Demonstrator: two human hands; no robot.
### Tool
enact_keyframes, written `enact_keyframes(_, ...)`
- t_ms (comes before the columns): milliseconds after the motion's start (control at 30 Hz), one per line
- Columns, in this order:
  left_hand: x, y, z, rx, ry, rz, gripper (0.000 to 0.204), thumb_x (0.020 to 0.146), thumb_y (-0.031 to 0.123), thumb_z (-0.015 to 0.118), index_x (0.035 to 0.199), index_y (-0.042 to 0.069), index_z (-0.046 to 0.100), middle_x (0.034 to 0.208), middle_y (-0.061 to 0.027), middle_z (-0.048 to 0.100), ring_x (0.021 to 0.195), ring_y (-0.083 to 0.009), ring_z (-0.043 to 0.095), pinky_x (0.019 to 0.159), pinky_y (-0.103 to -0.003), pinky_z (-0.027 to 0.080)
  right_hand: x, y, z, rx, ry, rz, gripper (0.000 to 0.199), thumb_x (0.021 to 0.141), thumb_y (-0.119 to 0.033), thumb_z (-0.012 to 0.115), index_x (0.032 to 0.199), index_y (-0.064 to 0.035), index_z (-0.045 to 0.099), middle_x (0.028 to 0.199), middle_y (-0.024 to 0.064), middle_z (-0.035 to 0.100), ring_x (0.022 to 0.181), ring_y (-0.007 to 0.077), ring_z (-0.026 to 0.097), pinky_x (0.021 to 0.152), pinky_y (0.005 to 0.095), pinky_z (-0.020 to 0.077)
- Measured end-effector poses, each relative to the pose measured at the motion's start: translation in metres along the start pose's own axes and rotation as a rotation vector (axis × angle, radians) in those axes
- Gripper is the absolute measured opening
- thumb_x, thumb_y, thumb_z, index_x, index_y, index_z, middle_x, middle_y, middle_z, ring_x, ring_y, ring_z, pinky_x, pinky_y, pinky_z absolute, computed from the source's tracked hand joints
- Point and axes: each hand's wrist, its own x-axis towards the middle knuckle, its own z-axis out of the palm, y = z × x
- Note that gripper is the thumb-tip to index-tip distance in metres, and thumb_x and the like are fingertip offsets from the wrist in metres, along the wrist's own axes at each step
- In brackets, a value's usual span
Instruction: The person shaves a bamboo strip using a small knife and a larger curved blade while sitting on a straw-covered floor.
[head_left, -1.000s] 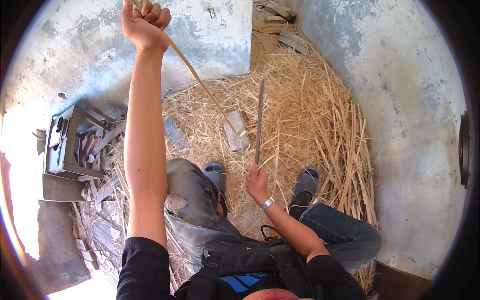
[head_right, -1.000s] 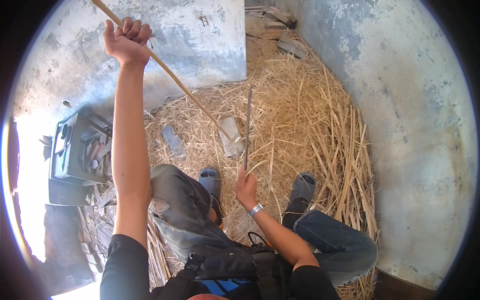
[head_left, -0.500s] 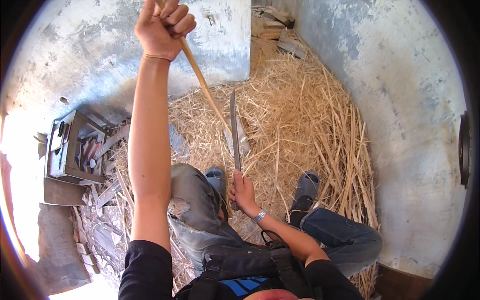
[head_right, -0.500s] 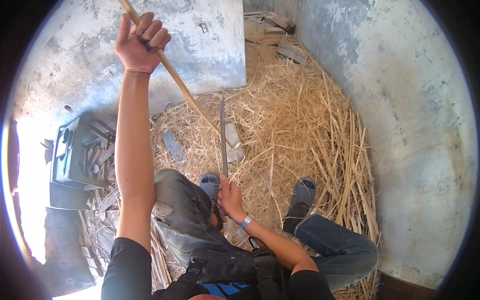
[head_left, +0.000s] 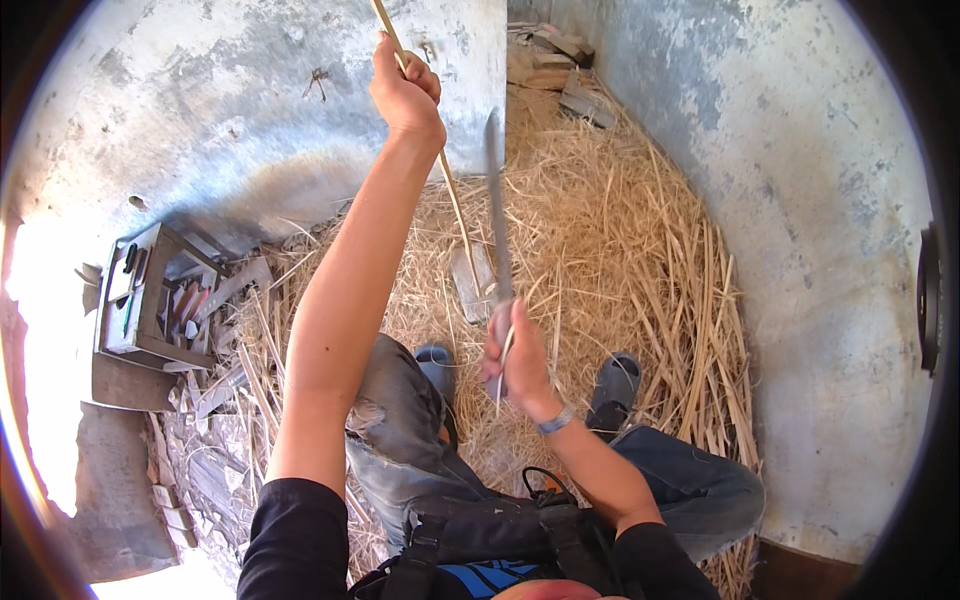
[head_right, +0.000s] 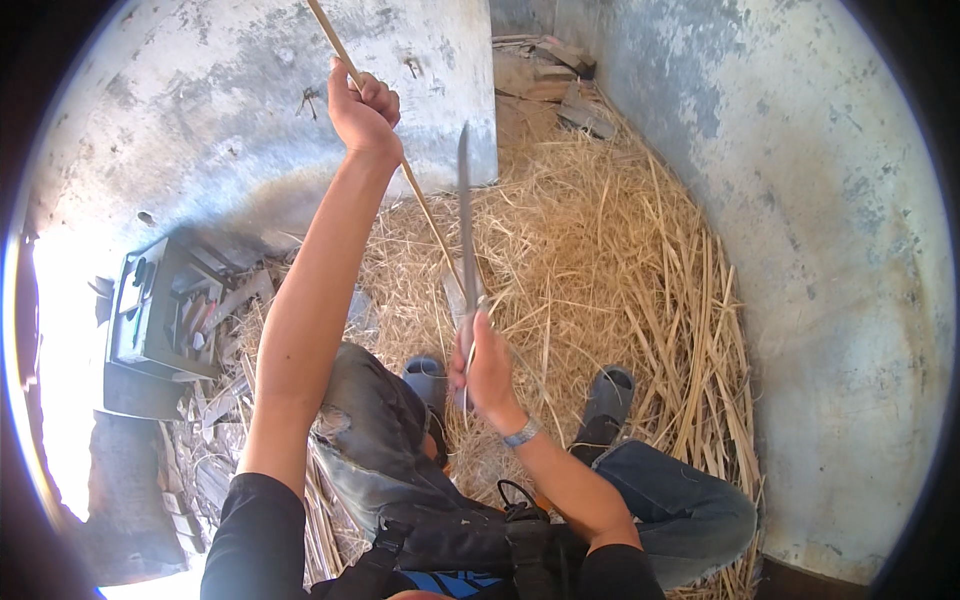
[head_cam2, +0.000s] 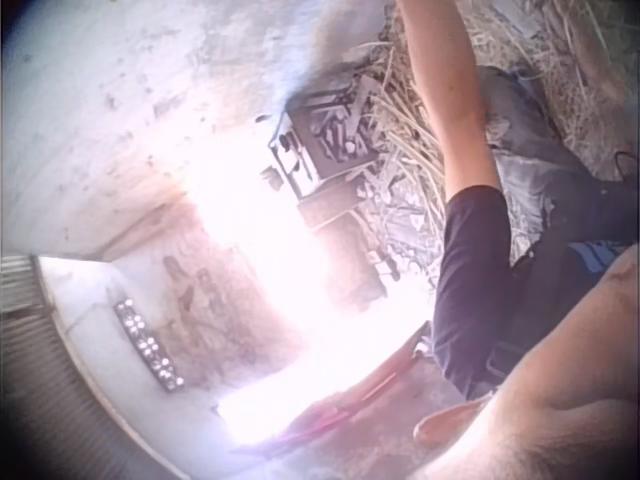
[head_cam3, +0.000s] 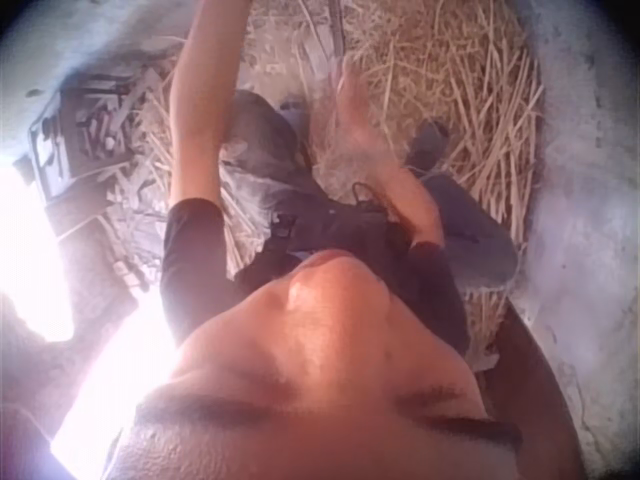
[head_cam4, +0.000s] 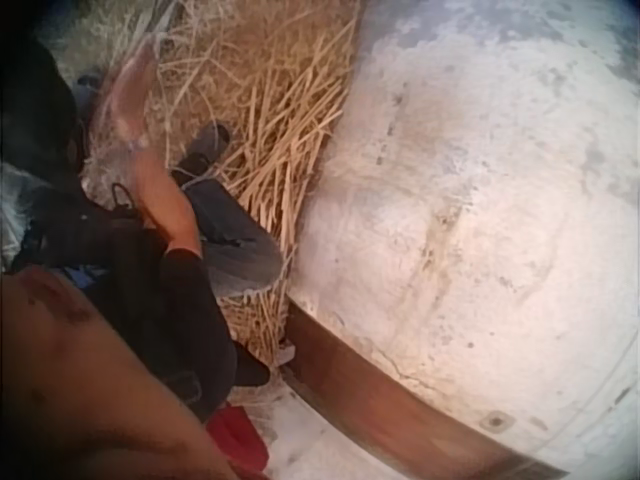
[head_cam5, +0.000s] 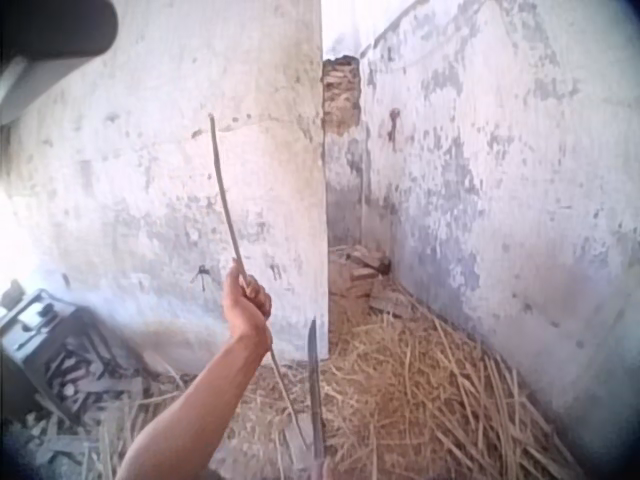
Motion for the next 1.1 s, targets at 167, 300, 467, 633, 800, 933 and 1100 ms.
enact_keyframes(167,-0.005,-0.007,0.011,-0.069,0.057,0.075,0.056,0.099,0.056,0.046,0.061,0.017,0.031,0.053,0.0057,0.021,0.047,-0.0105,0.014,0.046,-0.031,0.011,0.002,-0.072,0.017,-0.018,0.090,-0.431,0.059,0.106,-0.061,0.033,0.080,-0.0094,0.046,0.056,0.0004,0.043,0.042,0.0097,0.044,0.039,0.0268,0.0372)
enact_keyframes(300,-0.004,-0.007,0.011,-0.080,0.025,0.088,0.054,0.099,0.054,0.045,0.061,0.017,0.031,0.053,0.0055,0.022,0.047,-0.0107,0.014,0.046,-0.031,0.011,-0.011,-0.002,-0.019,-0.081,0.045,0.122,0.059,0.105,-0.063,0.034,0.080,-0.0104,0.043,0.056,-0.0002,0.042,0.043,0.0098,0.044,0.039,0.0272,0.0372)
enact_keyframes(467,0.002,0.001,-0.015,-0.048,-0.051,0.093,0.055,0.095,0.056,0.046,0.062,0.016,0.031,0.054,0.0044,0.021,0.049,-0.0113,0.013,0.047,-0.031,0.010,0.000,-0.016,-0.038,-0.048,0.190,0.411,0.057,0.105,-0.062,0.036,0.080,-0.0105,0.043,0.056,-0.0009,0.041,0.043,0.0090,0.043,0.040,0.0274,0.0383)
enact_keyframes(633,-0.001,0.003,-0.015,-0.047,-0.072,0.075,0.058,0.094,0.060,0.044,0.062,0.015,0.030,0.054,0.0042,0.020,0.050,-0.0117,0.012,0.048,-0.031,0.011,-0.005,-0.072,0.000,-0.165,0.122,-0.369,0.056,0.106,-0.060,0.037,0.081,-0.0098,0.044,0.055,-0.0025,0.037,0.043,0.0086,0.041,0.040,0.0271,0.0389)
enact_keyframes(800,0.001,0.000,-0.014,-0.080,-0.111,0.088,0.060,0.093,0.064,0.041,0.061,0.015,0.029,0.054,0.0042,0.020,0.051,-0.0118,0.012,0.049,-0.031,0.010,-0.023,0.060,-0.044,-0.195,0.096,0.519,0.055,0.106,-0.059,0.038,0.081,-0.0107,0.044,0.057,-0.0027,0.038,0.044,0.0096,0.041,0.041,0.0283,0.0376)
enact_keyframes(933,0.007,0.009,-0.032,-0.129,-0.045,0.092,0.056,0.095,0.058,0.046,0.062,0.016,0.030,0.052,0.0056,0.019,0.050,-0.0103,0.010,0.047,-0.030,0.011,-0.013,0.054,-0.056,0.203,0.321,0.722,0.054,0.106,-0.059,0.040,0.081,-0.0112,0.044,0.057,-0.0023,0.039,0.045,0.0100,0.042,0.041,0.0286,0.0370)
enact_keyframes(1100,0.003,0.011,-0.035,-0.024,-0.025,0.107,0.059,0.093,0.062,0.042,0.064,0.013,0.028,0.056,0.0031,0.019,0.052,-0.0134,0.013,0.051,-0.031,0.014,-0.009,-0.015,-0.023,-0.163,-0.015,-0.178,0.053,0.103,-0.062,0.042,0.087,-0.0123,0.046,0.060,-0.0028,0.042,0.044,0.0086,0.040,0.042,0.0275,0.0389)
